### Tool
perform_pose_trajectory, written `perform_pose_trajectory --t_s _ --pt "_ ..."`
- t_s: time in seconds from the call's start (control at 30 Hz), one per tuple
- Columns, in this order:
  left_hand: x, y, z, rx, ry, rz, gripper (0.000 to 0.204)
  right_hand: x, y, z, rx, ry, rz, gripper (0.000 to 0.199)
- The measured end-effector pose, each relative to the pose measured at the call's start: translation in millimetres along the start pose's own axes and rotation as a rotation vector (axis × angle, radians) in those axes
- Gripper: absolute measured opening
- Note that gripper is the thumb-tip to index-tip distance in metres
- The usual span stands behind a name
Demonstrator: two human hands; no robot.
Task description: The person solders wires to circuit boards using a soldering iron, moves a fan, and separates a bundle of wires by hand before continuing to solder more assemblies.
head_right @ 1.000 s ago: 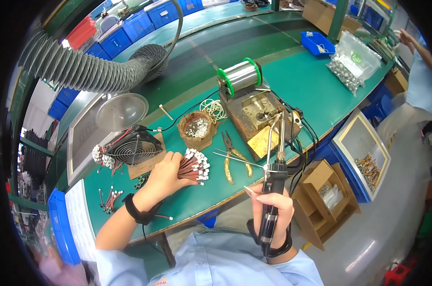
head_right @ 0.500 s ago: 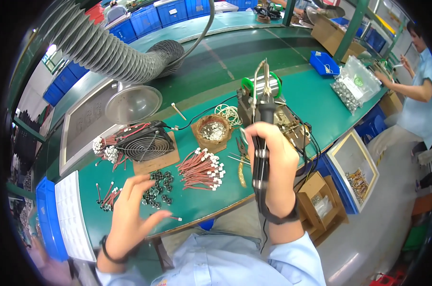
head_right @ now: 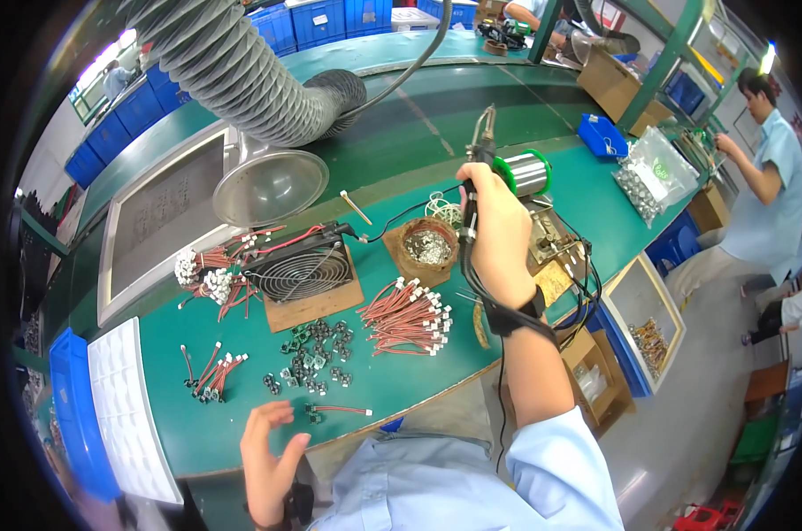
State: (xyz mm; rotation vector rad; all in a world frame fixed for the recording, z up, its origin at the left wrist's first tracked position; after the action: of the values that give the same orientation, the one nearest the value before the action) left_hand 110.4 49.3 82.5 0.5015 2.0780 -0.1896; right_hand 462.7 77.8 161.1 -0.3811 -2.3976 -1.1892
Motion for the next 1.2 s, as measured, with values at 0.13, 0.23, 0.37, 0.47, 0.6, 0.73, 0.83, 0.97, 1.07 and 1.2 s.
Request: perform_pose_trajectory --t_s 0.13,0.23,0.37,0.47,0.6,0.73,0.83,0.97,1.07,1.2 --pt "6.9 2.8 -3.2 -0.047 -0.027 -0.024 0.031 37.8 -32.4 -22.2 -0.074 0.106 -0.053 0.021" --pt "8.8 9.2 3.2 -0.048 0.001 -0.011 0.030 36.6 -88.5 -19.8 0.072 0.326 -0.046 0.026" --pt "7.4 13.1 18.6 -0.051 0.064 0.036 0.029 41.9 -144.9 9.3 0.399 0.242 0.009 0.032" --pt "4.7 10.0 24.5 -0.044 0.108 0.061 0.029 55.4 -154.0 14.6 0.192 0.162 -0.156 0.031" --pt "1.4 5.8 27.2 -0.048 0.139 0.071 0.028 62.7 -166.1 34.7 0.361 0.073 -0.279 0.030" --pt "0.6 2.5 29.7 -0.062 0.117 0.060 0.028 61.2 -165.0 38.5 0.484 -0.004 -0.253 0.039" --pt "-2.1 7.3 34.9 -0.060 0.084 0.063 0.028 53.9 -168.3 37.2 0.425 0.100 -0.263 0.036" --pt "-14.5 17.1 45.4 -0.050 0.023 0.125 0.027 54.8 -172.3 26.9 0.346 0.451 -0.102 0.034" --pt "-16.7 26.5 60.0 0.013 -0.170 0.048 0.024 64.5 -179.0 20.5 0.442 0.653 -0.035 0.034" --pt "-18.7 16.7 74.9 0.188 -0.163 0.159 0.020 82.7 -194.5 14.2 0.708 0.748 -0.075 0.036"
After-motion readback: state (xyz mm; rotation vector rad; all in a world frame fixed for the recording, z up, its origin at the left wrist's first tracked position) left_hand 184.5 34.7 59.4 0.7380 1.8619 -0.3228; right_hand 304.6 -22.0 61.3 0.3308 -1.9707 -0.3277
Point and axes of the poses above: each hand's wrist, its own y-axis towards the middle knuckle, its own z-axis out of the palm, x = y × z, the point moved 9 cm from there along y, towards the middle knuckle
